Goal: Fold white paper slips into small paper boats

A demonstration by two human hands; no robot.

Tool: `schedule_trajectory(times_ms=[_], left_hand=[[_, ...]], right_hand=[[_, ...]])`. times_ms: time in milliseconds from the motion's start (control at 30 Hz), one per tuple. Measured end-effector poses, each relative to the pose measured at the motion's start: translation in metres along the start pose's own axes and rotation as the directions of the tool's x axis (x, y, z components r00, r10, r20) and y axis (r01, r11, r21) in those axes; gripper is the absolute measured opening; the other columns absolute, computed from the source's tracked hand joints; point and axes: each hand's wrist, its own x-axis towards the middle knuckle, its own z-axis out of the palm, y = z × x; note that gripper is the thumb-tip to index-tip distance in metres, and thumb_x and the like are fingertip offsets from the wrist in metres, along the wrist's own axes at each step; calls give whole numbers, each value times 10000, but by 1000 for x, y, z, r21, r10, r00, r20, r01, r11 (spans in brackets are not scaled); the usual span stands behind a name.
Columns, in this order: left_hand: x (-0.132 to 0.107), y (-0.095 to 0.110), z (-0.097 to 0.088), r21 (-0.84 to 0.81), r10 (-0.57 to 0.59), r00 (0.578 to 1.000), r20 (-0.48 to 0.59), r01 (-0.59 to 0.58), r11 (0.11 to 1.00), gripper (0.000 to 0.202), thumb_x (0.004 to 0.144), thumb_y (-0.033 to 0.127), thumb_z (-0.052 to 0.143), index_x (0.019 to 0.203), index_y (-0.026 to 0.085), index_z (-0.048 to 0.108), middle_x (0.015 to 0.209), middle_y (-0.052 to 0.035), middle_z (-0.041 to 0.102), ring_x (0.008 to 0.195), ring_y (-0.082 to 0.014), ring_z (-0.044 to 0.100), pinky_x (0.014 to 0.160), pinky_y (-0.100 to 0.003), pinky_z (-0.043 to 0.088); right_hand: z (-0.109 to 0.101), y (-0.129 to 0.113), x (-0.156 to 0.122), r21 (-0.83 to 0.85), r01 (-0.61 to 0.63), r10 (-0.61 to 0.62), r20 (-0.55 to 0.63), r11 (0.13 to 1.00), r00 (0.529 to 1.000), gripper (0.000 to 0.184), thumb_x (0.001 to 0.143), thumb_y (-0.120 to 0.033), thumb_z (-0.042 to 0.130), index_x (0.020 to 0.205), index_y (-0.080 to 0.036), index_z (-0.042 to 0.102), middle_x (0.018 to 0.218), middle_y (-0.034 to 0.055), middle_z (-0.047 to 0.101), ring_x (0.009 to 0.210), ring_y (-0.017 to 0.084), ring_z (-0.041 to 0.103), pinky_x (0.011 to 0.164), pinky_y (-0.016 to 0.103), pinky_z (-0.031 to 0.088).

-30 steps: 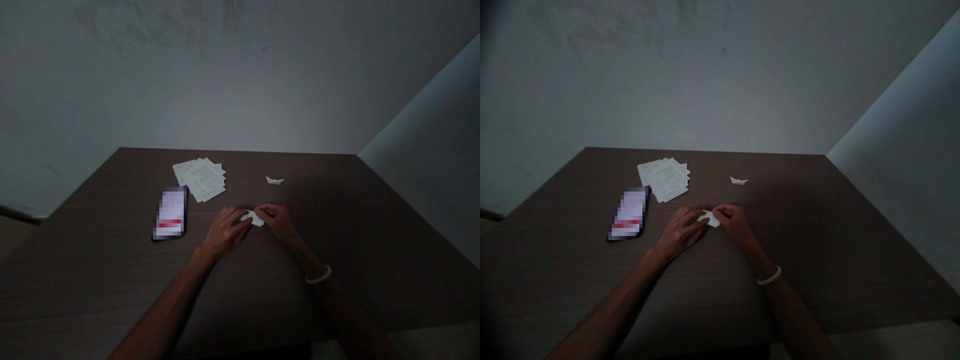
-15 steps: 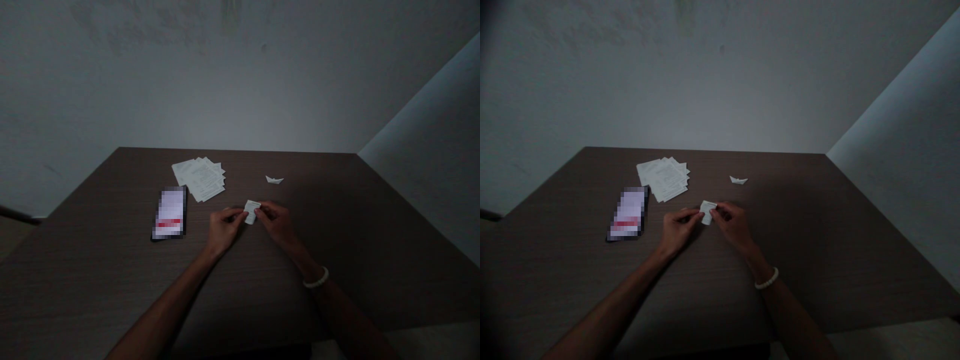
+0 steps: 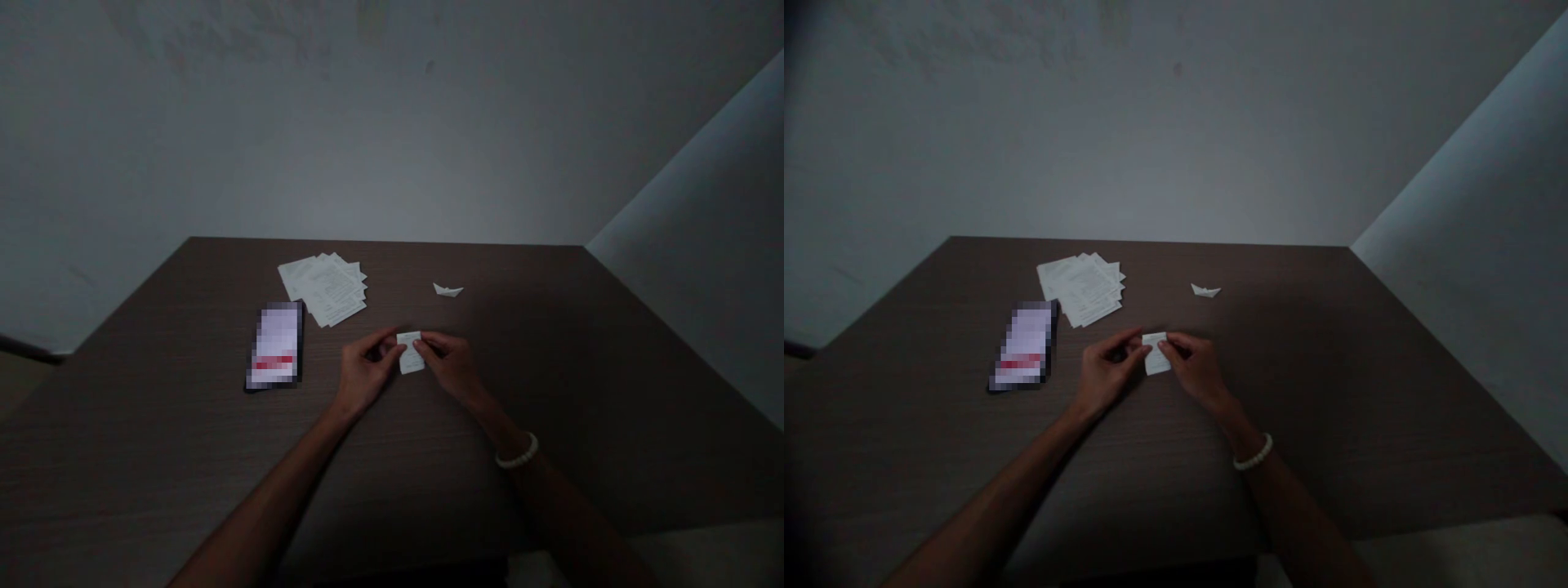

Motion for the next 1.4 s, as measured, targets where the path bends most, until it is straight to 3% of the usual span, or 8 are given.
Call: schedule_trajectory(times_ms=[167,500,900,1100,1400], left_hand=[[1,1,-1,35,47,999,19,-48,998,238,778,313,701,958,163,744,801,-33,721,631,-126,577,595,-242,471],[2,-5,1,28,20,1000,19,-20,999,224,767,316,714,933,172,758,773,-27,717,623,-125,578,592,-235,472],[1,-7,2,-59,-98,995,25,99,993,261,722,351,746,878,143,770,700,-34,708,601,-123,575,571,-219,461],[1,-4,2,-110,-134,989,60,140,984,327,698,364,766,933,137,758,693,-27,696,592,-115,571,565,-215,462],[1,0,2,-76,-133,990,42,136,988,260,711,362,752,835,134,771,656,-33,696,573,-118,572,545,-216,459]], right_hand=[[0,0,-1,14,-13,13,5,1000,1000,242,833,-369,618,931,-185,739,882,58,746,746,195,688,661,289,532],[1,1,-1,30,4,-4,-16,1000,1000,209,822,-355,638,896,-183,732,863,64,748,736,202,698,647,291,537],[1,-2,-3,104,-38,42,-31,994,999,236,779,-377,679,882,-166,703,837,73,742,742,206,705,629,281,546],[1,0,-2,140,-52,54,-9,989,998,210,790,-374,667,842,-172,694,794,59,738,697,192,696,590,263,527],[1,-2,-2,135,-58,59,-8,989,998,221,786,-391,668,841,-178,692,802,61,744,705,198,703,610,275,543]])
